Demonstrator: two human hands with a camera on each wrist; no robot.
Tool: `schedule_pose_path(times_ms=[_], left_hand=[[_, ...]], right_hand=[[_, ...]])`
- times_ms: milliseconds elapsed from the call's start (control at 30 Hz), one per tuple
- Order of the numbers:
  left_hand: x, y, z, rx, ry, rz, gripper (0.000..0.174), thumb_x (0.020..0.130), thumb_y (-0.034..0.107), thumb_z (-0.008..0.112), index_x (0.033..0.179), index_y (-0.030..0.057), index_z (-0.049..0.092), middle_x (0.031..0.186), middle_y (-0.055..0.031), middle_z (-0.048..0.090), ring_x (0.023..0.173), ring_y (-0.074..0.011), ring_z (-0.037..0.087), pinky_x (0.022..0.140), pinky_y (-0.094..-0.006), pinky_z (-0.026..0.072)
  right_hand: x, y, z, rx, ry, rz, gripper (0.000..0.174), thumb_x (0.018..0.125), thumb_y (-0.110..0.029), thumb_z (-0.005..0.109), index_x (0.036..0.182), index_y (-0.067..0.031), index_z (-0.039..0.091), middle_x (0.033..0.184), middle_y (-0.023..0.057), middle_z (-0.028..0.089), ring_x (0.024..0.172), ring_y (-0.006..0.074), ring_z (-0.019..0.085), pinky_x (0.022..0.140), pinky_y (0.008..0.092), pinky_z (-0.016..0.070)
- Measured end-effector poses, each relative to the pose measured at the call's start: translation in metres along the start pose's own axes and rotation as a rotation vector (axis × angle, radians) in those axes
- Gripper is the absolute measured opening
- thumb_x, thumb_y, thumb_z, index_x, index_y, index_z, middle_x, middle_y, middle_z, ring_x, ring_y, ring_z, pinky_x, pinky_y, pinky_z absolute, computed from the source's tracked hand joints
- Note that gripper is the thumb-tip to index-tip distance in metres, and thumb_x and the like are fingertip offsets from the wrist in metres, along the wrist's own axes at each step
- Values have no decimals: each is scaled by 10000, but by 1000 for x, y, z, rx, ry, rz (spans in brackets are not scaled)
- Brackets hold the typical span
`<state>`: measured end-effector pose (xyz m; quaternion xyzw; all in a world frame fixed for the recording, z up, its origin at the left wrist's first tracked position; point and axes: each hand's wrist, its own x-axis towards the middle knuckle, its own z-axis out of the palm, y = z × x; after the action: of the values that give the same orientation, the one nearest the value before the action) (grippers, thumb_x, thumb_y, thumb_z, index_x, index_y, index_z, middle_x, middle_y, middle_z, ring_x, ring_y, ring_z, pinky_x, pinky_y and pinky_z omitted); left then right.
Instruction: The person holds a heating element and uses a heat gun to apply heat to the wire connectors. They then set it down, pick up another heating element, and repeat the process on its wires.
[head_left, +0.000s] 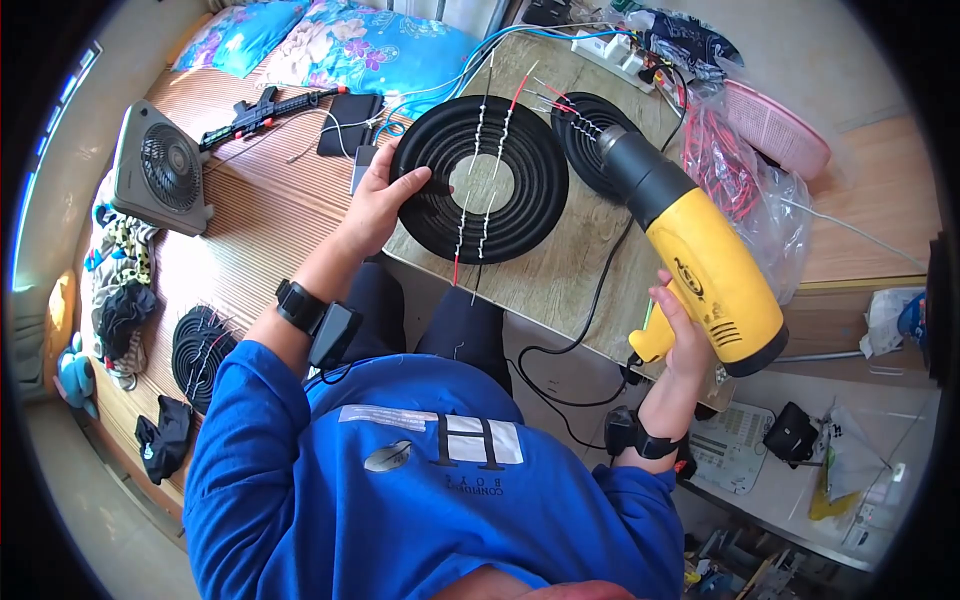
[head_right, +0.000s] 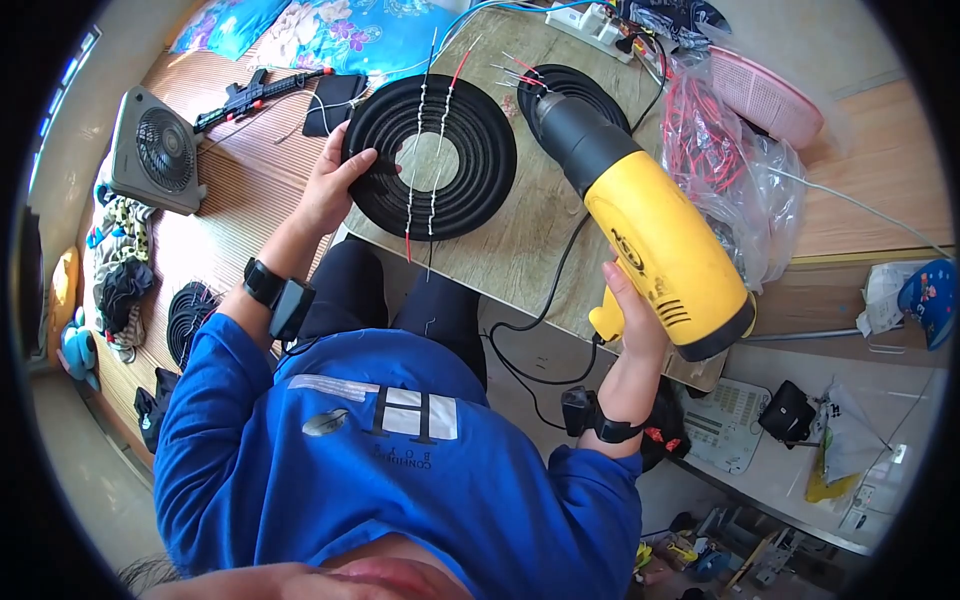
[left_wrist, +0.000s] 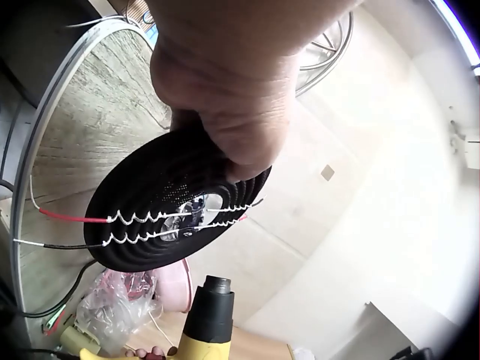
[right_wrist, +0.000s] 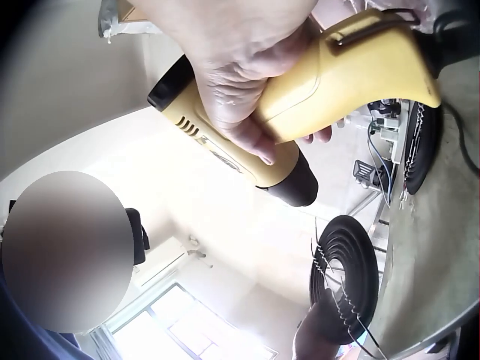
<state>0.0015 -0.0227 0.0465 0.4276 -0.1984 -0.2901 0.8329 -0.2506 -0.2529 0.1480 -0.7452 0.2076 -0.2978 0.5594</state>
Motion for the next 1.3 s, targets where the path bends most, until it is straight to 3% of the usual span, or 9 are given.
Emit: schedule_pose_path(times_ms=[233, 400, 533, 667, 967, 1067, 1200, 1300], left_hand=[[-4, 4, 9, 51, -39, 43, 404, 827, 45, 473, 1192, 62, 300, 1009, -102, 517, 844, -207, 570, 752, -313, 474], [-6, 6, 13, 48, -48, 42, 369, 816, 46, 508, 1148, 40, 347, 1010, -69, 521, 847, -151, 559, 760, -266, 465], [-7, 6, 15, 60, -52, 66, 370, 815, 50, 514, 1146, 39, 349, 1013, -63, 515, 854, -143, 552, 767, -265, 462], [-8, 6, 15, 30, -71, 35, 379, 812, 54, 521, 1149, 37, 348, 1015, -58, 509, 870, -130, 540, 780, -258, 453], [-5, 2, 17, 97, -81, 43, 417, 812, 63, 527, 1173, 32, 322, 1019, -64, 505, 868, -140, 546, 769, -253, 455], [-6, 1, 18, 117, -82, 37, 423, 812, 65, 527, 1177, 30, 316, 1021, -68, 505, 865, -143, 549, 765, -253, 455], [-5, 0, 16, 84, -88, -9, 425, 812, 68, 528, 1180, 28, 317, 1023, -69, 506, 864, -137, 547, 766, -254, 452], [-2, -6, 14, 73, -64, -14, 421, 813, 67, 524, 1181, 28, 324, 1022, -70, 508, 859, -136, 549, 761, -258, 454]], right_hand=[[3, -26, 17, -72, -109, -85, 417, 681, 59, 606, 1073, 8, 473, 972, 112, 547, 864, 184, 546, 723, 282, 459], [13, -29, 26, -65, -121, -116, 409, 666, 61, 629, 1048, -7, 500, 961, 82, 562, 858, 154, 542, 739, 252, 433], [17, -43, 36, -65, -94, -8, 395, 669, 58, 629, 1039, -10, 509, 970, 69, 562, 868, 147, 541, 753, 250, 429], [21, -41, 34, -56, -123, -34, 406, 653, 41, 667, 1025, 17, 504, 995, 87, 555, 877, 149, 553, 738, 239, 452], [31, -41, 40, -160, -200, -100, 441, 673, 50, 632, 1083, -5, 479, 1025, 77, 542, 918, 163, 532, 796, 262, 416], [39, -47, 52, -140, -114, -46, 453, 674, 53, 626, 1094, -2, 467, 1029, 84, 539, 912, 168, 537, 793, 269, 424], [39, -48, 51, -37, -210, -80, 453, 676, 56, 618, 1098, 4, 461, 1032, 101, 534, 898, 187, 544, 780, 280, 439], [38, -41, 47, -23, -142, -105, 448, 679, 63, 609, 1097, 4, 460, 1020, 107, 537, 896, 195, 544, 773, 286, 445]])
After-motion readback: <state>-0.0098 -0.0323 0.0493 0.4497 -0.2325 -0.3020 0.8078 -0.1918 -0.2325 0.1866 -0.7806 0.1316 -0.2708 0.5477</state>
